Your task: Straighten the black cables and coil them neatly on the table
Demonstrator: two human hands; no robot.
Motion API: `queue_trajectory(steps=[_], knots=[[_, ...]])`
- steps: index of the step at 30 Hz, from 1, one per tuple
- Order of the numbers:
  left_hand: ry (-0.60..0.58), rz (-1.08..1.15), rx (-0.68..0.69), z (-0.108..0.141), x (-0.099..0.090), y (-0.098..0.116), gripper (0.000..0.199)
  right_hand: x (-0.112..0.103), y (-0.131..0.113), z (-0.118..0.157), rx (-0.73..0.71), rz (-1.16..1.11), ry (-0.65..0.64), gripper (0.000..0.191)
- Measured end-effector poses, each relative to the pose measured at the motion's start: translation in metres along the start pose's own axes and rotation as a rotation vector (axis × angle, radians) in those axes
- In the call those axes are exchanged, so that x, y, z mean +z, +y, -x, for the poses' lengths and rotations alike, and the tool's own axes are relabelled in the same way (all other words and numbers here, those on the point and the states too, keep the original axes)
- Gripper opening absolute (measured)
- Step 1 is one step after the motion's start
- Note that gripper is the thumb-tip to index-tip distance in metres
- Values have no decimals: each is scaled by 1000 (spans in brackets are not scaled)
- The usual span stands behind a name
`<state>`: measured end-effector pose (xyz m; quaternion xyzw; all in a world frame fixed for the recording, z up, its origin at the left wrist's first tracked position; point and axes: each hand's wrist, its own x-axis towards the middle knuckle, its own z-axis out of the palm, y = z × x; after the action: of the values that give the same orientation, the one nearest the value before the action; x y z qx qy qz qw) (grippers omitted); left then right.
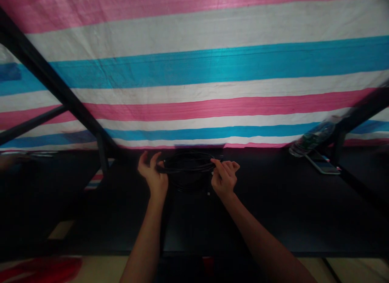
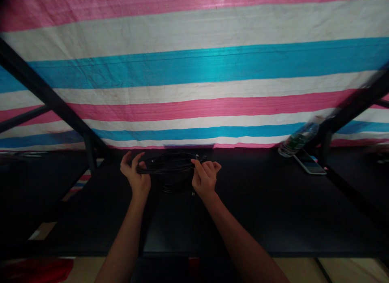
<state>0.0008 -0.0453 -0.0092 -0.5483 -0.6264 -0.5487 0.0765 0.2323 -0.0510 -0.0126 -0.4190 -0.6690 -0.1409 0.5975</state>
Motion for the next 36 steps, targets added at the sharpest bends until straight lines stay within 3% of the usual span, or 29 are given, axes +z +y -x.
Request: queue_trajectory(steps=[7,9,14,18,21,30,32,36], knots=[[-31,47,-84,2,1,-9,35,5,-8,6,143,-136,-153,32],[-47,84,-103,1,1,-8,37,6,-8,7,241,-213,-201,31],[-231,193,-121,-3,6,-12,32,11,-3,8,531,-269,-243,28],[-432,265,-146,-5,8,-23,40,21,8,11,675,-218,-263,24],[-517,301,-167,-7,7,-31,41,26,16,15,752,-218,-283,18],[-492,158,-183,-4,11,-33,36,27,14,22,828,-206,-417,88],[-494,119,-165,-1,15,-32,49,26,13,22,803,-138,-491,85],[-486,77,-167,3,20,-37,70,26,14,22,739,-51,-569,57]])
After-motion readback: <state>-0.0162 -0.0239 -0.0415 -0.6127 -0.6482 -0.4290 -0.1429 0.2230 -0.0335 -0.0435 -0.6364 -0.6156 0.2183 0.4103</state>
